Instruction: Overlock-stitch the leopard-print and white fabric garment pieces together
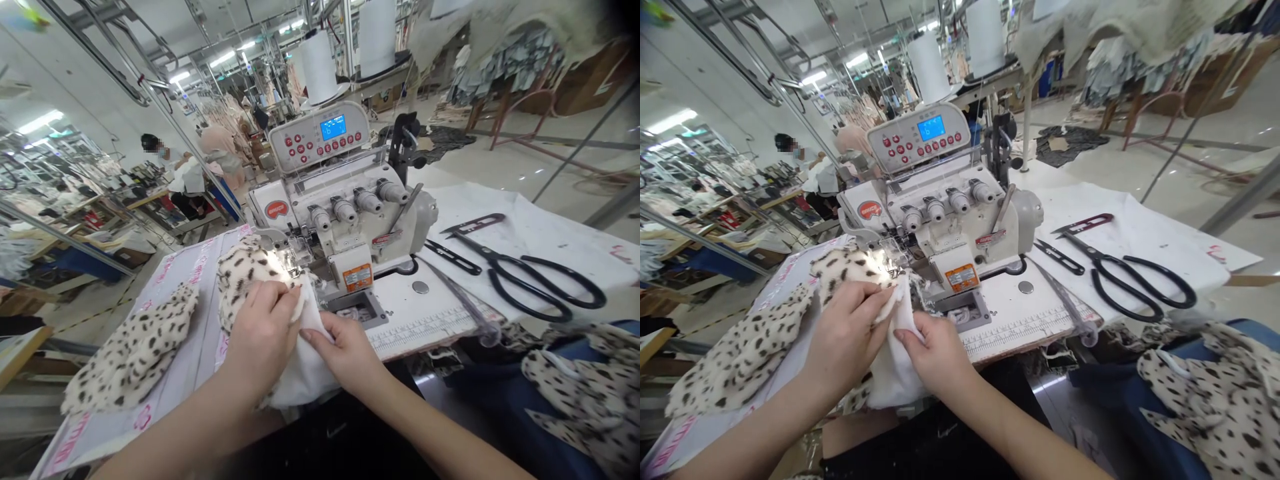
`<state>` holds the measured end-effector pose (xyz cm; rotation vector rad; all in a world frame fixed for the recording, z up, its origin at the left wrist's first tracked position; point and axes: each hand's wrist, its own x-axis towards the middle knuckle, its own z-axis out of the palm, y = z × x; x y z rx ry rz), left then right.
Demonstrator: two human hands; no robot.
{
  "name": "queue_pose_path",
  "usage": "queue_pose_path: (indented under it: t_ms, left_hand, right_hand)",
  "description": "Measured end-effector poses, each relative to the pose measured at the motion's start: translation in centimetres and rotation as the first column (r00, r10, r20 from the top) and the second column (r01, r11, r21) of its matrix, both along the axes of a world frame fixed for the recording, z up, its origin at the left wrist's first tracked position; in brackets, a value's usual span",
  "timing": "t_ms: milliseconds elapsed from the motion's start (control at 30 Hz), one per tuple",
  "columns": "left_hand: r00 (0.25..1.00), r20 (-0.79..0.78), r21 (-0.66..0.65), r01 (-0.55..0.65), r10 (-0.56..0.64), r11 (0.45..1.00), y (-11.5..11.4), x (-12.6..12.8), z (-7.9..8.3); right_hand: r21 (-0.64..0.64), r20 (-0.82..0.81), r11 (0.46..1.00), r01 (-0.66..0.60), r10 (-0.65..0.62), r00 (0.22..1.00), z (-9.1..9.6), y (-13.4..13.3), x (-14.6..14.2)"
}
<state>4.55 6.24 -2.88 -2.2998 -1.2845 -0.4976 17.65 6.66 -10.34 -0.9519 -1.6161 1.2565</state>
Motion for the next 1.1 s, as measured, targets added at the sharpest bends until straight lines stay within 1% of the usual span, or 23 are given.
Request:
queue_pose_path:
  t_ms: [67,167,300,433,667,767,867,1000,1100]
  left_hand:
    - [1.000,0.007,0.028,0.009,-0.009,1.000,-0.2,0.3,0.0]
    - [0.997,-0.044,0.062,0.071,-0.068,0.996,-0.3,0.5,-0.2]
    - [0.984,-0.119,0.058,0.139,-0.132,0.989,0.3,0.3,-0.4]
    - [0.966,-0.207,0.036,0.165,-0.154,0.986,1.0,0.0,-0.3]
    - [0.966,-0.225,-0.027,0.128,-0.131,0.991,1.2,-0.4,0.1]
    - [0.962,-0.232,-0.020,0.140,-0.141,0.990,1.6,-0.5,0.1]
    - [0.960,-0.243,0.005,0.147,-0.141,0.989,2.4,-0.6,0.0]
    - [0.965,-0.248,0.017,0.090,-0.083,0.996,2.7,-0.7,-0.2]
    - [0.987,-0.158,0.015,0.016,-0.014,1.000,1.9,-0.5,-0.1]
  right_hand:
    - [-0.009,-0.013,1.000,-0.017,0.017,1.000,-0.2,-0.5,0.0]
    - [-0.018,-0.019,0.999,-0.034,0.034,0.999,-0.5,-0.9,-0.1]
    - [-0.008,-0.020,0.999,-0.034,0.034,0.999,-0.5,-0.7,-0.5]
    - [0.033,-0.004,0.999,-0.022,0.022,1.000,-0.3,0.0,-0.9]
    - [0.046,0.043,0.999,-0.003,0.001,0.999,0.1,0.2,-0.8]
    - [0.052,0.045,0.999,0.008,-0.011,0.999,0.2,0.4,-0.7]
    - [0.058,0.088,0.997,0.045,-0.050,0.995,0.4,0.9,-0.8]
    - [0.072,0.123,0.996,0.060,-0.069,0.990,0.5,1.3,-0.9]
    - [0.064,0.113,0.997,0.054,-0.061,0.992,0.6,1.2,-0.7]
